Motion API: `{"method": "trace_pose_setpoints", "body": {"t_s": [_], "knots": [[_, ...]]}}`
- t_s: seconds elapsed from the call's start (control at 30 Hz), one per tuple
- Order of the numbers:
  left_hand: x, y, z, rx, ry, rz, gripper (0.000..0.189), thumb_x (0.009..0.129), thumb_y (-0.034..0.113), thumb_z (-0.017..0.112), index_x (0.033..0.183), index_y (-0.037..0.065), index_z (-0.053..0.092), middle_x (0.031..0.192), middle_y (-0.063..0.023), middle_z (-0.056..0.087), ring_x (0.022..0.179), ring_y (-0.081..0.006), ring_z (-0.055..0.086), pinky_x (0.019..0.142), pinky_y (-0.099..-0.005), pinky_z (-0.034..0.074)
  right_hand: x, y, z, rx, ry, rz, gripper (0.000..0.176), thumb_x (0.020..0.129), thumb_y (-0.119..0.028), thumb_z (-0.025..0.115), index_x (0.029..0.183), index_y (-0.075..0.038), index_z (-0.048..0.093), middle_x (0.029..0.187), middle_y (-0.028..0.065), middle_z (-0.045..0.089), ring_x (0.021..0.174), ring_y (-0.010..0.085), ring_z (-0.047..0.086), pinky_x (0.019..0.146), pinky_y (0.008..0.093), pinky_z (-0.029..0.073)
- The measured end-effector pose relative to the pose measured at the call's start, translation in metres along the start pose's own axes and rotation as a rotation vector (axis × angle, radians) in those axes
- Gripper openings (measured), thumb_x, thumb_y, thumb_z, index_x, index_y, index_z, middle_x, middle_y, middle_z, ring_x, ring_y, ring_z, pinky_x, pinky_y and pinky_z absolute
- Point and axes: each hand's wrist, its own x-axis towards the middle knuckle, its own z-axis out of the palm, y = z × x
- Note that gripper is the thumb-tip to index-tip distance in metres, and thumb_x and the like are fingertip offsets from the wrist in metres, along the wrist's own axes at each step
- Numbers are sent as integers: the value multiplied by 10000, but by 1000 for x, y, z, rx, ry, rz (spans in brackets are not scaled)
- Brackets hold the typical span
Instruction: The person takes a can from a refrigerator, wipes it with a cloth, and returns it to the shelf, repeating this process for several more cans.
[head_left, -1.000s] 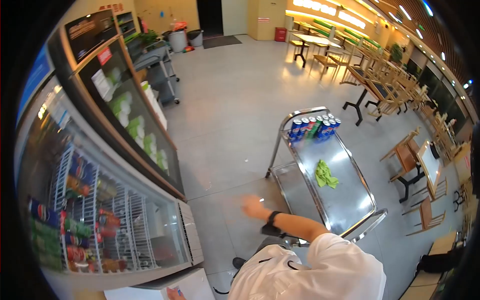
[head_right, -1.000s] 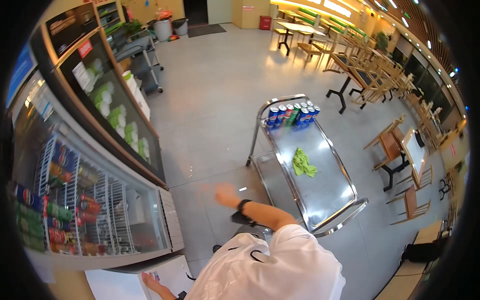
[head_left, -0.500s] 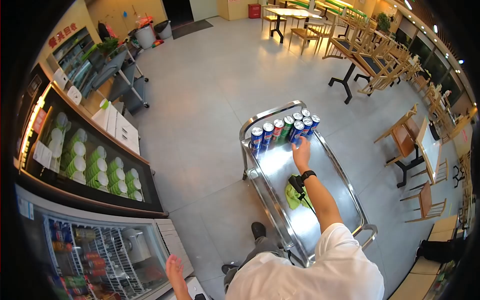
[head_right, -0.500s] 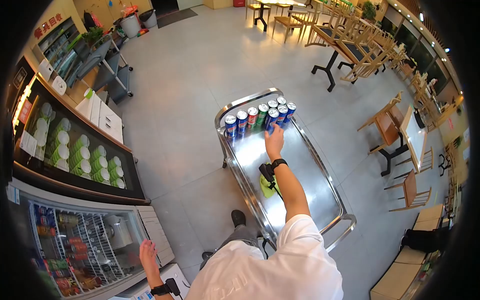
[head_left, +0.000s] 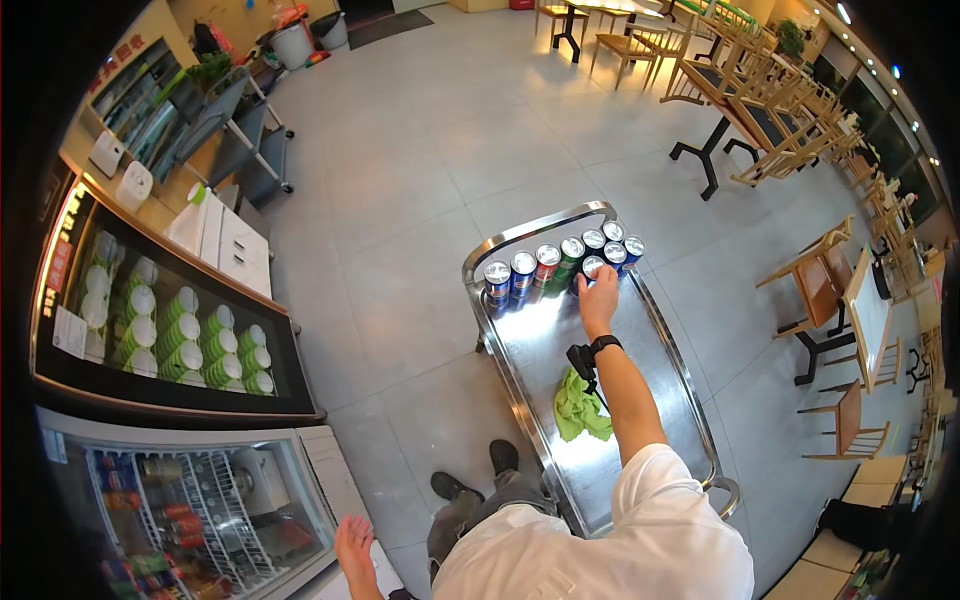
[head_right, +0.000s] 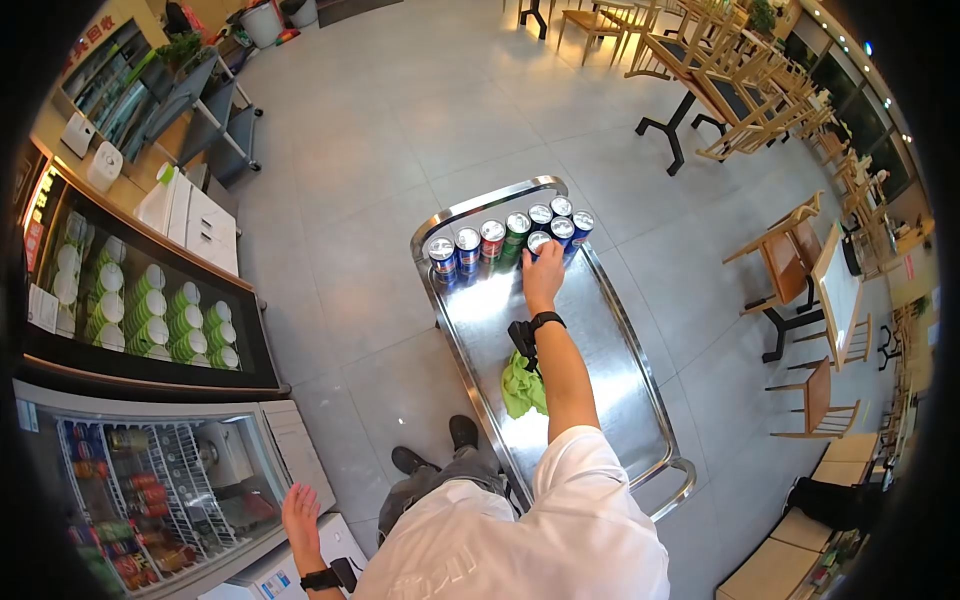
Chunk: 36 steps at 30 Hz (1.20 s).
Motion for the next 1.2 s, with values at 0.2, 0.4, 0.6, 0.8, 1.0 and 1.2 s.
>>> {"method": "trace_pose_setpoints", "body": {"t_s": [0.2, 0.4, 0.6, 0.8, 1.0, 1.2], "knots": [[15, 9, 108, 404, -211, 62, 446, 942, 354, 555, 1246, 28, 542, 1188, -116, 612, 1074, -226, 582, 930, -360, 432, -28, -4, -35, 34, -5, -411, 285, 706, -114, 743, 847, -43, 506, 1147, 201, 551, 994, 385, 559, 815, 444, 465], [-6, 36, 249, 940, -618, 755, 684, 807, 257, 719, 1364, 8, 410, 1302, -232, 491, 1184, -360, 503, 999, -420, 403, -103, -96, -144, 398, -344, -312, 414, 683, -128, 801, 932, -63, 476, 1111, 185, 582, 969, 322, 597, 791, 367, 488], [-40, 64, 305, 881, -614, 1147, 853, 738, 233, 791, 1400, 12, 301, 1308, -217, 472, 1218, -351, 478, 1006, -455, 398, -148, -178, -234, 732, -716, -148, 454, 734, -148, 786, 1053, -50, 478, 1170, 141, 591, 990, 217, 602, 764, 310, 496], [-48, 52, 263, -15, -773, -75, 606, 813, 314, 737, 1255, 25, 441, 1071, -121, 611, 952, -229, 638, 861, -370, 517, -156, -99, -179, 501, -501, -149, 599, 833, -180, 677, 1351, -33, 415, 1235, 181, 548, 1126, 327, 540, 953, 406, 426], [-48, 63, 225, -172, -600, -121, 575, 864, 391, 651, 1272, 38, 452, 1030, -129, 624, 910, -238, 645, 814, -376, 538, -211, 19, -143, -251, -543, -255, 658, 791, -273, 699, 1366, -90, 436, 1376, 190, 418, 1235, 382, 426, 960, 509, 363], [-48, 77, 190, -344, -546, -174, 696, 905, 596, 464, 1318, 37, 435, 998, -125, 634, 883, -236, 647, 790, -381, 541, -234, 77, -111, -172, -579, -275, 545, 775, -138, 649, 1299, -103, 503, 1278, 166, 484, 1147, 374, 474, 924, 478, 409]]}}
